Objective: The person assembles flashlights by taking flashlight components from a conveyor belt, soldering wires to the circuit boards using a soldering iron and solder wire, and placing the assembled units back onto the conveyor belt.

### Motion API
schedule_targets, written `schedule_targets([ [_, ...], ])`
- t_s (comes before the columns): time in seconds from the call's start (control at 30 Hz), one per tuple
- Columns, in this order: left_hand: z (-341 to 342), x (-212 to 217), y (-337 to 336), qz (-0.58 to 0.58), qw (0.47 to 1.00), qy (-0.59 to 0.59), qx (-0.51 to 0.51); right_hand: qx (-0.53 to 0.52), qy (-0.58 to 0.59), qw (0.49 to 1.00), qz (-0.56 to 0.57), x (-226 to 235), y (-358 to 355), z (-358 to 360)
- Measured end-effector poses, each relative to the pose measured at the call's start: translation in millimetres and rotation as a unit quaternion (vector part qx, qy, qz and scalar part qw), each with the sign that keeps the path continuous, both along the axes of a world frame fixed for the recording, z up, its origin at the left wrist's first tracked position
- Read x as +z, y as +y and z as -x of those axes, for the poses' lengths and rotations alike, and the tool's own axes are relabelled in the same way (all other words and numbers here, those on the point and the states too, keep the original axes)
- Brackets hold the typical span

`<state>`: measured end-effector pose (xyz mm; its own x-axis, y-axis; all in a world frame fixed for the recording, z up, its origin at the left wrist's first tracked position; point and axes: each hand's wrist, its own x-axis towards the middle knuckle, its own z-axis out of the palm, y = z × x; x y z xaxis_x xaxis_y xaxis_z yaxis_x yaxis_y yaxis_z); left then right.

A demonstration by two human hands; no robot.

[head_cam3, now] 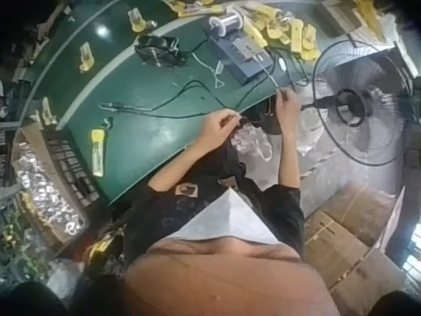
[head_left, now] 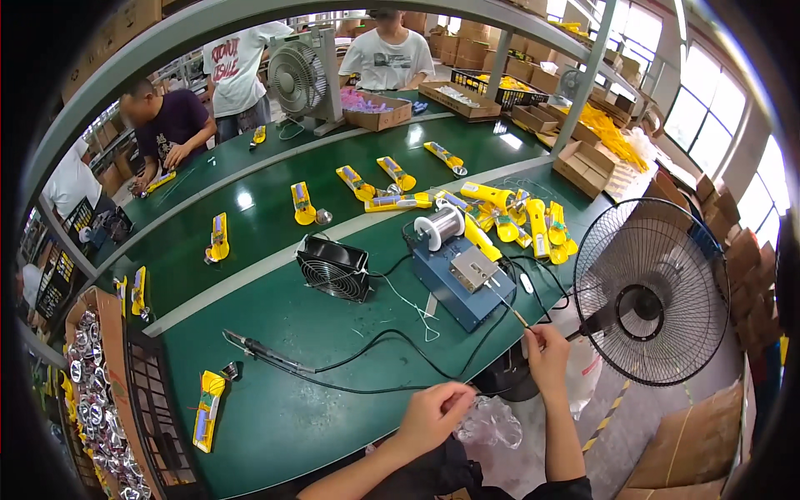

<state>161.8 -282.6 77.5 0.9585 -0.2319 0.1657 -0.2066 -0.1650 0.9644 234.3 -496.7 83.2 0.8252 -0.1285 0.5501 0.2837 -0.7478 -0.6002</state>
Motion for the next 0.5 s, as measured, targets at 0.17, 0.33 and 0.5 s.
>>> schedule_targets([
  [0.17, -31, -14, -77, 0.268, 0.951, 0.147, -0.035, -0.039, 0.052, 0.998, -0.015, -3, -9, 33],
  [0.33, -39, -44, -131, 0.314, 0.937, 0.153, 0.023, -0.076, 0.124, 0.988, -0.044, -17, -21, 90],
  [0.5, -30, -66, -142, 0.357, 0.906, 0.226, -0.019, -0.061, 0.295, 0.953, -0.035, -8, -25, 110],
])
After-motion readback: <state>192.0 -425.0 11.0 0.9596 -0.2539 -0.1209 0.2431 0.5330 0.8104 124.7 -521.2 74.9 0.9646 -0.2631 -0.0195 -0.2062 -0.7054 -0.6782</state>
